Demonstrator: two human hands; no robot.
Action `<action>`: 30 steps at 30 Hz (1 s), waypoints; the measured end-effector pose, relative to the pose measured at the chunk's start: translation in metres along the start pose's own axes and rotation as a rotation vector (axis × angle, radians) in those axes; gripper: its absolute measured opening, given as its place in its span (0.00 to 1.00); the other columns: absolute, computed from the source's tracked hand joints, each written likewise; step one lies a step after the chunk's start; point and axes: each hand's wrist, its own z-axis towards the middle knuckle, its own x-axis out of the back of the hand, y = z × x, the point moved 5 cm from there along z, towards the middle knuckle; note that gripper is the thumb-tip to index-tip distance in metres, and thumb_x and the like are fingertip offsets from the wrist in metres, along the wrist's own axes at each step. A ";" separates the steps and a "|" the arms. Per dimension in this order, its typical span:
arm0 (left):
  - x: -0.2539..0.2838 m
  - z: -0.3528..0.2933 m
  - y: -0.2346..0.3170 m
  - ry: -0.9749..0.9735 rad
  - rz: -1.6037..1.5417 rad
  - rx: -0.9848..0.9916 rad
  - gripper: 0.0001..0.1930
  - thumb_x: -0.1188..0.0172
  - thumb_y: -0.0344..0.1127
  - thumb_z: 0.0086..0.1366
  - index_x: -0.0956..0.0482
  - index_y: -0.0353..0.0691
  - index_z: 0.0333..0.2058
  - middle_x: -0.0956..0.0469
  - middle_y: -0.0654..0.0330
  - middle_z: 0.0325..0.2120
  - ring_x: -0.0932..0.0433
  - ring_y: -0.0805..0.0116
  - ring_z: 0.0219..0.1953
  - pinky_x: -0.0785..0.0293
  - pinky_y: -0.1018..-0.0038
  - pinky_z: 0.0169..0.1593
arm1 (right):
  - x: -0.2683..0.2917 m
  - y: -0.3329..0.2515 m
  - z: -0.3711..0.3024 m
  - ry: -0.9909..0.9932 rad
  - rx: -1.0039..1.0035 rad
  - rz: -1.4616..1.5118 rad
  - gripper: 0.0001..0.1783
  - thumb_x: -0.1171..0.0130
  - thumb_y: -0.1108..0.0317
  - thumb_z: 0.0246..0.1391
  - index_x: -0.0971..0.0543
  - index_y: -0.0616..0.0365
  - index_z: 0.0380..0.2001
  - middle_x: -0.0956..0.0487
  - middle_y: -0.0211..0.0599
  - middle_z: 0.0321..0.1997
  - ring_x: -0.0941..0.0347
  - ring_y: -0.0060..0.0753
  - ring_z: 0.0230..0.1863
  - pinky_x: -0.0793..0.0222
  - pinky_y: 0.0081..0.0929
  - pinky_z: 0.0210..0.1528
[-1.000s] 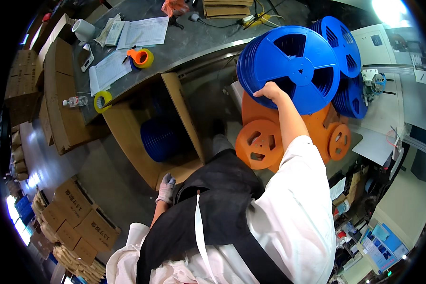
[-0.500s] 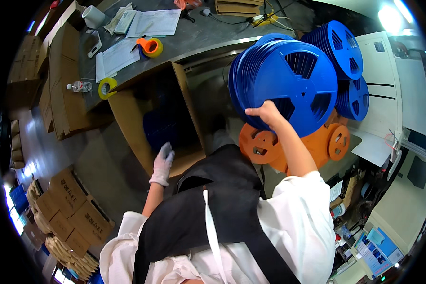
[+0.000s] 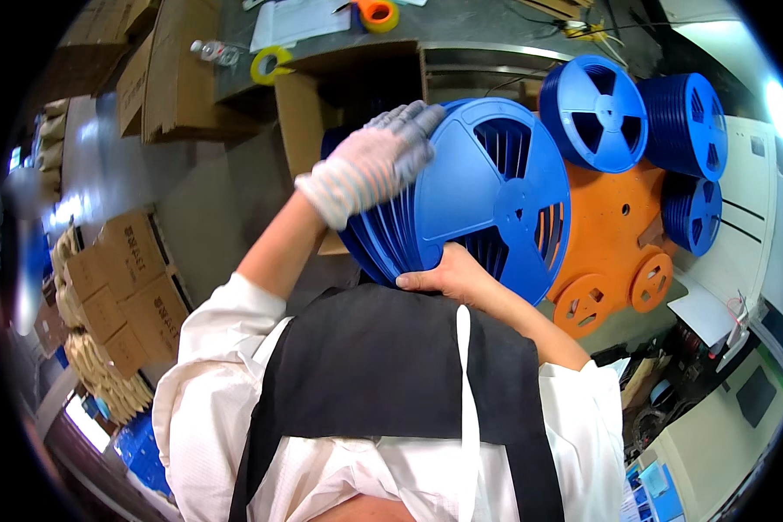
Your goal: The person repeatedly picks up blue plastic spools from a stack and places them into a cardboard box. They handle the spools one at a time, rotating them slightly before placing them inside the box.
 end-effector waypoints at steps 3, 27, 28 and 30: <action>0.006 -0.032 -0.005 0.045 0.121 0.024 0.30 0.49 0.45 0.65 0.38 0.34 0.61 0.35 0.37 0.59 0.39 0.40 0.63 0.46 0.55 0.67 | -0.013 0.014 0.011 0.005 0.123 -0.166 0.32 0.25 0.67 0.39 0.25 0.66 0.49 0.21 0.42 0.48 0.26 0.32 0.49 0.32 0.28 0.53; 0.041 -0.131 -0.038 0.240 0.153 0.163 0.25 0.48 0.35 0.64 0.35 0.30 0.57 0.34 0.36 0.56 0.36 0.42 0.61 0.37 0.61 0.63 | -0.060 0.008 0.013 0.141 0.101 -0.312 0.45 0.23 0.57 0.36 0.31 0.71 0.54 0.25 0.46 0.52 0.28 0.36 0.52 0.32 0.30 0.55; 0.028 -0.126 -0.072 0.188 0.256 0.128 0.22 0.51 0.34 0.66 0.34 0.30 0.57 0.33 0.37 0.57 0.35 0.44 0.61 0.36 0.64 0.63 | -0.060 0.006 0.012 0.148 0.056 -0.325 0.45 0.23 0.57 0.36 0.32 0.71 0.54 0.26 0.47 0.53 0.28 0.37 0.52 0.33 0.30 0.56; 0.011 -0.130 -0.112 0.172 0.006 0.128 0.19 0.57 0.35 0.68 0.31 0.35 0.54 0.32 0.38 0.55 0.33 0.43 0.59 0.35 0.61 0.62 | -0.066 0.007 0.005 0.151 -0.044 -0.345 0.47 0.23 0.56 0.36 0.33 0.73 0.55 0.27 0.48 0.54 0.30 0.39 0.54 0.34 0.31 0.57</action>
